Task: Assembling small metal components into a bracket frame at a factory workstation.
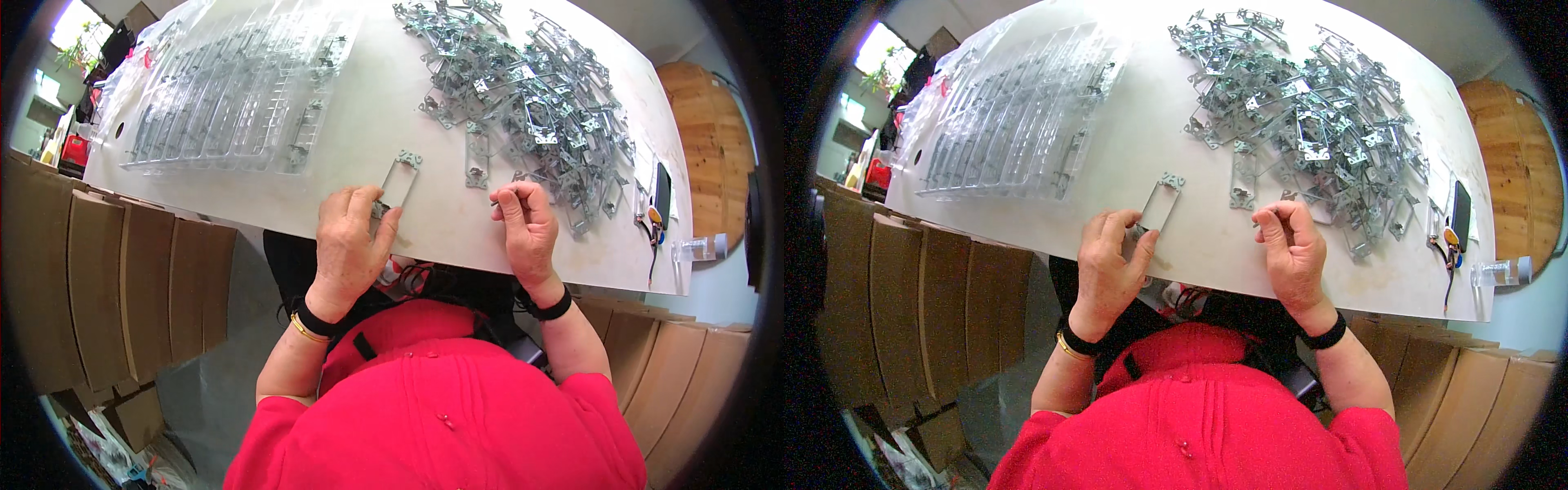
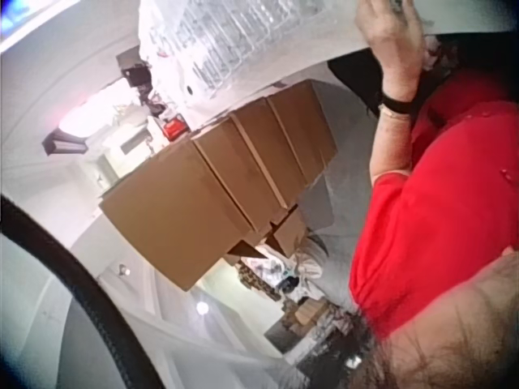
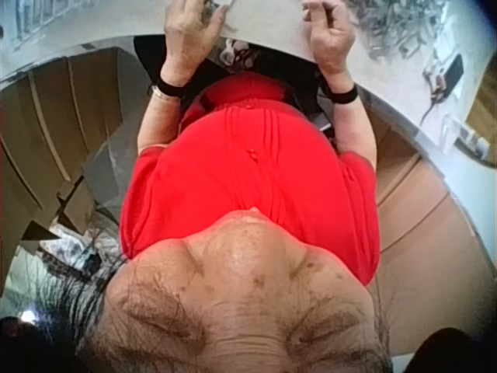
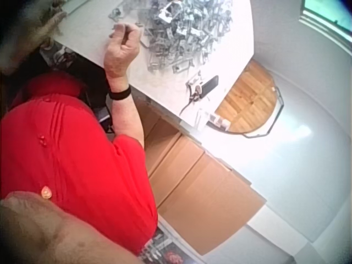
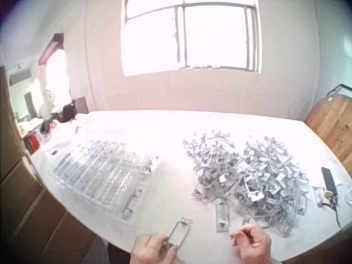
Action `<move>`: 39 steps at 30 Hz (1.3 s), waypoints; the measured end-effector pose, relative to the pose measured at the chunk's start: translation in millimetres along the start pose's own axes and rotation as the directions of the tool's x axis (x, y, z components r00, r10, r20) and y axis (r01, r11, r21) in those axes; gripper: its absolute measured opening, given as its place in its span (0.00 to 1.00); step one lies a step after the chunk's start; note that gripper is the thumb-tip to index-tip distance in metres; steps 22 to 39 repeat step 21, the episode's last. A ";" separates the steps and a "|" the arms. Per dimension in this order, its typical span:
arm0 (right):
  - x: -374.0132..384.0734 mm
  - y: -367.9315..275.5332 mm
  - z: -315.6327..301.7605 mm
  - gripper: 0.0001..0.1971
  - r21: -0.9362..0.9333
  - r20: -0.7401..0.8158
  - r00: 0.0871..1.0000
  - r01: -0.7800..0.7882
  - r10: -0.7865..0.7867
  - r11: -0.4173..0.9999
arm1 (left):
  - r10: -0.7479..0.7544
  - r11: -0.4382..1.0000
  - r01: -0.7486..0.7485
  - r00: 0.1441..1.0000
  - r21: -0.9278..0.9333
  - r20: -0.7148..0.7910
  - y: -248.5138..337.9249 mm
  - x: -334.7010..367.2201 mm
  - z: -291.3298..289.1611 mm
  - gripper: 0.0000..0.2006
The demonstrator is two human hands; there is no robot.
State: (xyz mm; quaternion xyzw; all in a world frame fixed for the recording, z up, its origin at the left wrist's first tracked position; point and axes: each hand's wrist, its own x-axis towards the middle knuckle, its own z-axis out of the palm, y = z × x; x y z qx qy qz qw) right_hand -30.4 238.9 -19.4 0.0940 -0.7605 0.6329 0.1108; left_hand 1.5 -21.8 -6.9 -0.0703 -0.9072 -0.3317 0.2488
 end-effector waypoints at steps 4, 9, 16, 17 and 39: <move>0.3 0.7 -0.3 0.07 -0.012 0.001 1.000 0.001 -0.001 1.000 | 0.023 1.000 -0.022 0.998 -0.012 0.052 -0.4 1.5 0.7 0.09; -0.2 1.8 -0.5 0.07 -0.003 -0.003 1.000 -0.012 0.012 1.000 | 0.075 0.997 -0.074 0.997 -0.019 0.021 -1.7 6.0 -2.2 0.09; 1.7 1.3 0.2 0.07 -0.027 0.016 1.000 0.000 0.000 1.000 | 0.056 0.998 -0.056 0.998 0.001 0.027 -3.9 3.4 -5.4 0.11; 0.6 2.4 0.4 0.07 -0.033 0.013 1.000 -0.016 0.017 0.999 | 0.041 0.999 -0.041 0.999 0.001 0.032 -4.5 1.4 -4.7 0.12; -0.3 8.2 -2.5 0.07 -0.085 0.024 0.999 -0.037 0.039 0.996 | 0.008 1.000 -0.007 1.000 -0.003 0.023 -4.9 0.0 -2.8 0.14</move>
